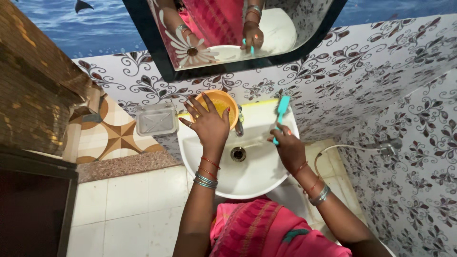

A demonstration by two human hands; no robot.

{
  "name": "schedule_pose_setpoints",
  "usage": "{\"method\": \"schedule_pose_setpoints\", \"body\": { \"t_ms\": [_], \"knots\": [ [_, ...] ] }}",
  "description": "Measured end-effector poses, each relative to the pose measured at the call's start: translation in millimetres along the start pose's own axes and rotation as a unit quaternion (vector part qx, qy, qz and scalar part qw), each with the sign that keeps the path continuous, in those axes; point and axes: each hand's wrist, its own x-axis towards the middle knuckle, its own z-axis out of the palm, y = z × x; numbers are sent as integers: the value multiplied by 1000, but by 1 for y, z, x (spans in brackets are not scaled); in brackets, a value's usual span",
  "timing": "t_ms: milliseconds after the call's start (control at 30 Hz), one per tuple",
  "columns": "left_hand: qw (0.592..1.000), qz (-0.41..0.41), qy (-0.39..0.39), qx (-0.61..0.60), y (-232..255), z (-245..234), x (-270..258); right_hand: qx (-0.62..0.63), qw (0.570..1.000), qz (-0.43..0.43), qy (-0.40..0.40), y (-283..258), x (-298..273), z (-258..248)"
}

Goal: The person scrubs a white bathroom sink using a blue brush and a yellow bowl containing a cleaning solution. They repeatedly dip the brush into the bowl and scrub the sink basin and faucet area.

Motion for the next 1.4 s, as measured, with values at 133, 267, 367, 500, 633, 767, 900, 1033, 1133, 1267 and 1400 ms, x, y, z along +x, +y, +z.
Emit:
{"method": "schedule_pose_setpoints", "body": {
  "t_ms": [133,267,367,500,633,767,900,1033,1133,1267,1400],
  "knots": [
    [1000,-3,-1,0,1,0,1,93,990,-104,-11,-5,-29,4],
    [1000,-5,-7,0,1,1,3,92,995,-22,34,-3,-30,11],
    [1000,-4,-7,-4,0,3,1,105,994,-1,39,-2,-36,5],
    [1000,-7,-8,-5,1,5,3,79,988,-132,-27,-3,-49,-6],
    [1000,-3,5,-12,0,7,2,105,993,8,54,3,-47,-7],
    [1000,2,5,-9,-1,5,2,112,992,-58,27,1,-54,-12],
    [1000,0,-11,-5,0,3,2,90,992,-67,52,0,-55,-10],
    [1000,2,4,-16,-1,3,0,112,988,56,88,1,-49,-16],
    [1000,1,-3,-25,0,1,1,158,986,25,42,-2,-58,-26],
    [999,0,-6,-37,-1,1,1,111,987,50,-107,10,-68,-12],
    [998,14,-4,-54,-3,-1,0,114,982,46,-146,23,-77,11]
  ]
}}
